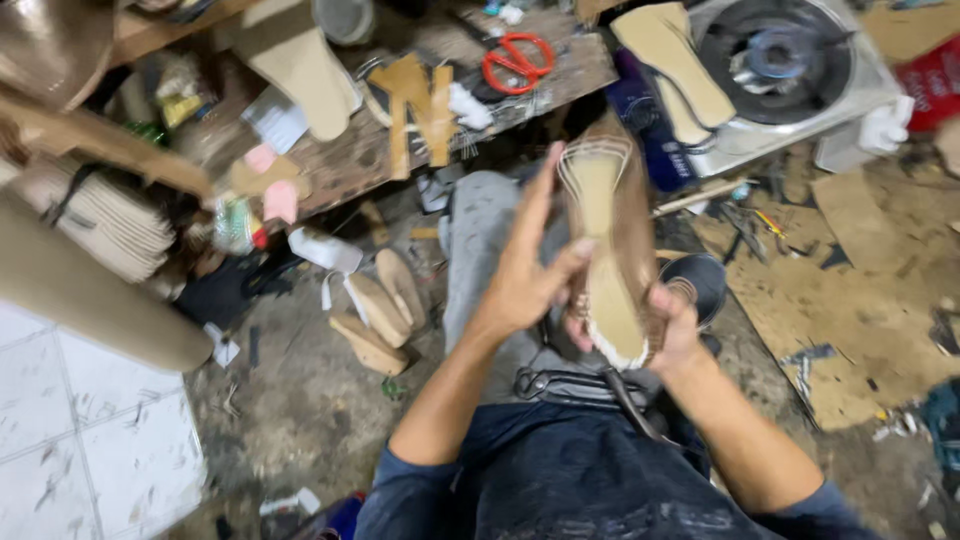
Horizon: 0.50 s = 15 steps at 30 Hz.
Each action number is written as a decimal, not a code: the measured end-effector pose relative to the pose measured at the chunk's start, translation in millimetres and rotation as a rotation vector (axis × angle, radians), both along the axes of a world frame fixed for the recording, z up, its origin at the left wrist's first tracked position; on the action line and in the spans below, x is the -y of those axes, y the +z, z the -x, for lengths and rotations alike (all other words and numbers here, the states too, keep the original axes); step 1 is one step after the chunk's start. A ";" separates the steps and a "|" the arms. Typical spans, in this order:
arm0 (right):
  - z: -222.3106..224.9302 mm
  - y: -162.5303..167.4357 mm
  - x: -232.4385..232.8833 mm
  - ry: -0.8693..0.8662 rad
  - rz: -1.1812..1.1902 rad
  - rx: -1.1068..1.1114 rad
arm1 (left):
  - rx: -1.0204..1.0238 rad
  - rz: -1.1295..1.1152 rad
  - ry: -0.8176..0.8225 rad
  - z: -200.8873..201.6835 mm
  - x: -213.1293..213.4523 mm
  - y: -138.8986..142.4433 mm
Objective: The person uses a curved metal tool to press and shape the edges of a shoe upper held in the left hand. They repeatedly rotate the upper and apply pressure along the perimeter, then place the finished piece aside and pick up another upper to continue the same shaping process.
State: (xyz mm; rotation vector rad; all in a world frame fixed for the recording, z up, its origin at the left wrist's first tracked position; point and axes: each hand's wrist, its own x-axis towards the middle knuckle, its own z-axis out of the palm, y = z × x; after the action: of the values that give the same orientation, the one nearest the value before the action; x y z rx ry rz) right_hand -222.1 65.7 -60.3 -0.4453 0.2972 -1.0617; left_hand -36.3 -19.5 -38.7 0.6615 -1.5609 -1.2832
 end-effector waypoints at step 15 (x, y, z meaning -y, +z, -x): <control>260.8 1.5 193.1 -0.703 0.024 -2.536 | -0.048 -0.173 0.291 -28.2 11.7 -153.9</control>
State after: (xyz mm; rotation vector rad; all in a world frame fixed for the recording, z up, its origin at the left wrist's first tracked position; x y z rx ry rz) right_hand -482.9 -127.5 -58.8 -1.5943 2.7886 -0.4750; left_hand -8.1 -31.2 -192.6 0.9248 -1.2699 -1.2106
